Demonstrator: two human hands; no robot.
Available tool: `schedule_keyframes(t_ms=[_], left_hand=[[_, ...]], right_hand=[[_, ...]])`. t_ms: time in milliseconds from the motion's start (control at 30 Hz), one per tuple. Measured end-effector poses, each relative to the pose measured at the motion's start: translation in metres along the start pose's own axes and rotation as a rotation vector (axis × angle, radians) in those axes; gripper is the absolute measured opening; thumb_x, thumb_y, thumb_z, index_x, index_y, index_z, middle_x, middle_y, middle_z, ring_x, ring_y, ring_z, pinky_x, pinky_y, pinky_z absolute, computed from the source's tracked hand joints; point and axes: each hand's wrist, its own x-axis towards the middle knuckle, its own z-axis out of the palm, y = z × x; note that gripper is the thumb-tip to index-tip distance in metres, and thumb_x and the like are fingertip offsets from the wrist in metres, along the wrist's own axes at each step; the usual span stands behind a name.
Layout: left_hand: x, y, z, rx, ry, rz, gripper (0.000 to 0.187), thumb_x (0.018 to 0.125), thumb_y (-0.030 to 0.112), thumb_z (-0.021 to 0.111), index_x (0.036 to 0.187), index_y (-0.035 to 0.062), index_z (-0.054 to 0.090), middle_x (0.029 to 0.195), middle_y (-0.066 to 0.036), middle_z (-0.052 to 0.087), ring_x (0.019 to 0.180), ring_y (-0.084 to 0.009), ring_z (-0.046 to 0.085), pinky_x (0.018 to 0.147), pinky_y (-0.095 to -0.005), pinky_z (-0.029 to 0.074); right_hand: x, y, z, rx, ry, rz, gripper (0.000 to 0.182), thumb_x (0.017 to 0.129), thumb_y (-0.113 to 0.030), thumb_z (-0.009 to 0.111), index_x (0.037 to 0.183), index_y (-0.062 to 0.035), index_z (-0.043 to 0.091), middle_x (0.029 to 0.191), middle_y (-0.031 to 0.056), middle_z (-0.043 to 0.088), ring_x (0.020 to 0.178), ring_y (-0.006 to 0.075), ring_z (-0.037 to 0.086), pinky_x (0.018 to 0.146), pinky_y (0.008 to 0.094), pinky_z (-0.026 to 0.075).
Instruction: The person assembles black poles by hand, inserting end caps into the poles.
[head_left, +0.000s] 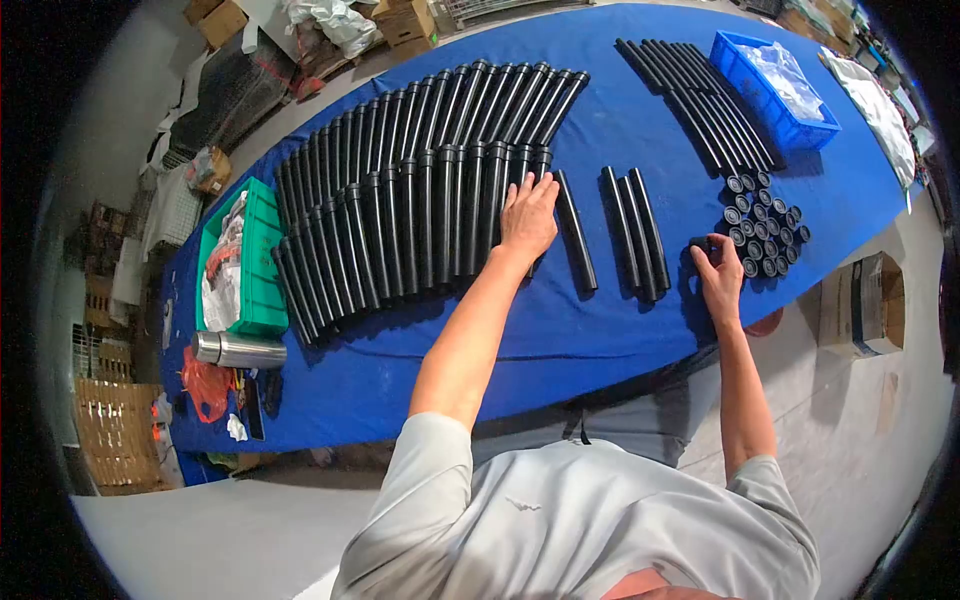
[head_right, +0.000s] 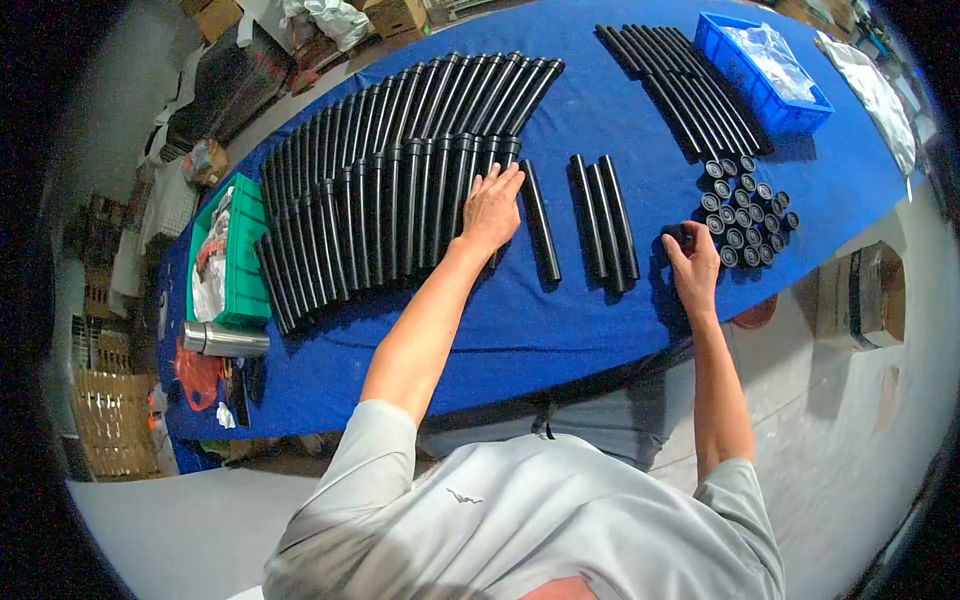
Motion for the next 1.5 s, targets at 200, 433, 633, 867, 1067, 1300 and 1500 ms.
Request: schedule_keyframes(t_ms=[200,433,633,867,1067,1300,1500], left_hand=[[-0.008,0.050,-0.029,-0.105,0.091,0.013,0.029,0.093,0.020,0.064,0.116,0.0030,0.068,0.128,-0.021,0.065,0.113,-0.0401,0.065,0.096,-0.0499,0.054],[-0.049,0.097,-0.007,-0.072,-0.035,-0.016,0.048,0.087,0.002,0.062,0.135,-0.0009,0.054,0.141,-0.033,0.050,0.114,-0.0469,0.063,0.094,-0.0498,0.056],[-0.150,0.085,-0.076,-0.038,-0.154,0.153,0.064,0.084,-0.001,0.062,0.146,0.0018,0.047,0.125,-0.021,0.058,0.112,-0.0399,0.061,0.095,-0.0482,0.052],[-0.221,0.058,-0.117,-0.074,-0.223,0.007,0.052,0.082,0.004,0.063,0.134,0.0025,0.061,0.111,-0.015,0.064,0.103,-0.0339,0.061,0.088,-0.0459,0.050],[-0.222,0.057,-0.113,-0.112,-0.220,-0.025,0.047,0.080,0.002,0.063,0.127,0.0003,0.063,0.111,-0.018,0.062,0.103,-0.0381,0.059,0.094,-0.0471,0.049],[-0.220,0.068,-0.156,-0.337,-0.236,-0.189,0.040,0.078,-0.001,0.061,0.118,-0.0018,0.064,0.106,-0.015,0.065,0.097,-0.0296,0.064,0.088,-0.0372,0.051],[-0.248,0.094,-0.185,-1.203,-0.705,-0.632,0.041,0.077,0.000,0.068,0.118,-0.0033,0.061,0.105,-0.007,0.068,0.095,-0.0147,0.065,0.087,-0.0291,0.051]], right_hand=[[0.001,0.003,0.003,0.099,0.025,-0.019,0.037,0.088,-0.019,0.080,0.115,0.0003,0.064,0.092,0.0071,0.068,0.079,0.0128,0.062,0.074,0.0292,0.052],[0.001,0.008,0.002,0.002,0.058,-0.043,0.039,0.089,-0.019,0.079,0.118,0.0004,0.063,0.096,0.0085,0.068,0.080,0.0128,0.062,0.074,0.0292,0.052],[-0.048,-0.033,-0.039,-0.159,-0.138,-0.153,0.041,0.086,-0.011,0.074,0.124,-0.0005,0.063,0.104,0.0178,0.062,0.092,0.0345,0.064,0.083,0.0404,0.052],[-0.081,-0.064,-0.054,-0.293,-0.152,-0.158,0.047,0.085,-0.009,0.075,0.129,-0.0047,0.059,0.109,0.0177,0.061,0.098,0.0377,0.064,0.085,0.0447,0.053],[-0.070,-0.036,-0.049,-0.392,-0.356,-0.128,0.055,0.084,-0.006,0.073,0.136,-0.0039,0.055,0.112,0.0187,0.058,0.107,0.0414,0.060,0.093,0.0464,0.051],[-0.090,-0.106,-0.064,-0.062,-0.217,-0.086,0.068,0.082,-0.013,0.083,0.142,-0.0021,0.053,0.110,0.0126,0.059,0.093,0.0246,0.060,0.081,0.0357,0.051],[-0.159,-0.163,0.000,0.732,-1.123,0.221,0.088,0.079,-0.014,0.086,0.156,-0.0121,0.044,0.124,0.0054,0.055,0.097,0.0127,0.055,0.076,0.0272,0.048]])
